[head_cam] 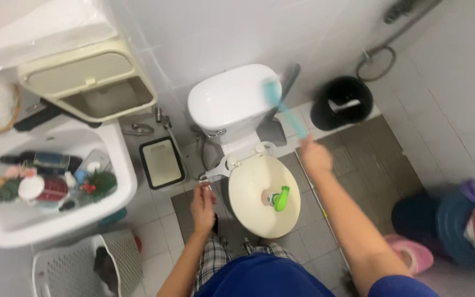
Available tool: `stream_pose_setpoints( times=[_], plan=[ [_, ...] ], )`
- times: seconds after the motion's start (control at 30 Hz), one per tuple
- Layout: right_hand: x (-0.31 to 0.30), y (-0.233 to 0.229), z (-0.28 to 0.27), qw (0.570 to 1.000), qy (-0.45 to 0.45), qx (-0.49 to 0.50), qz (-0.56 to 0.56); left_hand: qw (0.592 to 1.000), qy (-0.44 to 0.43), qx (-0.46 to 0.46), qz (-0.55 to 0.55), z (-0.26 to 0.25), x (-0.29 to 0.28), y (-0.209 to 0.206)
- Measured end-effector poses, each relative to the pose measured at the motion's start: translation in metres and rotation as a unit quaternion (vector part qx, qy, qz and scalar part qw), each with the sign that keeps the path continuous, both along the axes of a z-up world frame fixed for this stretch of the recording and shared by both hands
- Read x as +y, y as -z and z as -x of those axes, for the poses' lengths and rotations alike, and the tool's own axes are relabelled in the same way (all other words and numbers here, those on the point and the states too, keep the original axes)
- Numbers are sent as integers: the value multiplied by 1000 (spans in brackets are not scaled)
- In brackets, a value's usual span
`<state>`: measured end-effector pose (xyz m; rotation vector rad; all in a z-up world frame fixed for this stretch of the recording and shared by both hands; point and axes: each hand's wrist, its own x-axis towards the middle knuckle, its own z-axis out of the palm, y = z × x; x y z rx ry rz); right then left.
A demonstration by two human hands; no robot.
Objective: The person cleans a bathroom sink and toilet. They spray the sink with a cleaning solution, scrub it with a brush, rinse it, and then clean the toilet tank and seat with the same brush. They also move decorative items and toiletries to access surfaces.
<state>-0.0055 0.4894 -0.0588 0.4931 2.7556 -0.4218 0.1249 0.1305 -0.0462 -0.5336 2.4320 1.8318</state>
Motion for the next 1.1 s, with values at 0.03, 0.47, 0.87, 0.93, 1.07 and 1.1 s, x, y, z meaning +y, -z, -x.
stream_pose_setpoints(
  times=[0.03,0.47,0.87,0.93,1.07,1.1],
  plan=[
    [17,-5,15,1000,24,-3,-9,1000,-4,0,-1,-3,19,1],
    [42,19,-19,982,-175,-64,24,993,-106,-11,51,-81,81,1],
    [-94,33,9,938,-336,75,38,997,-35,-53,31,-52,90,3],
    [-108,21,29,930,-360,73,26,998,-27,-35,48,-45,82,0],
    [-107,-1,57,904,-416,102,2,996,-40,-58,62,-36,55,4],
    [-102,-2,55,897,-429,106,-9,996,-34,-56,56,-36,49,8]
  ],
)
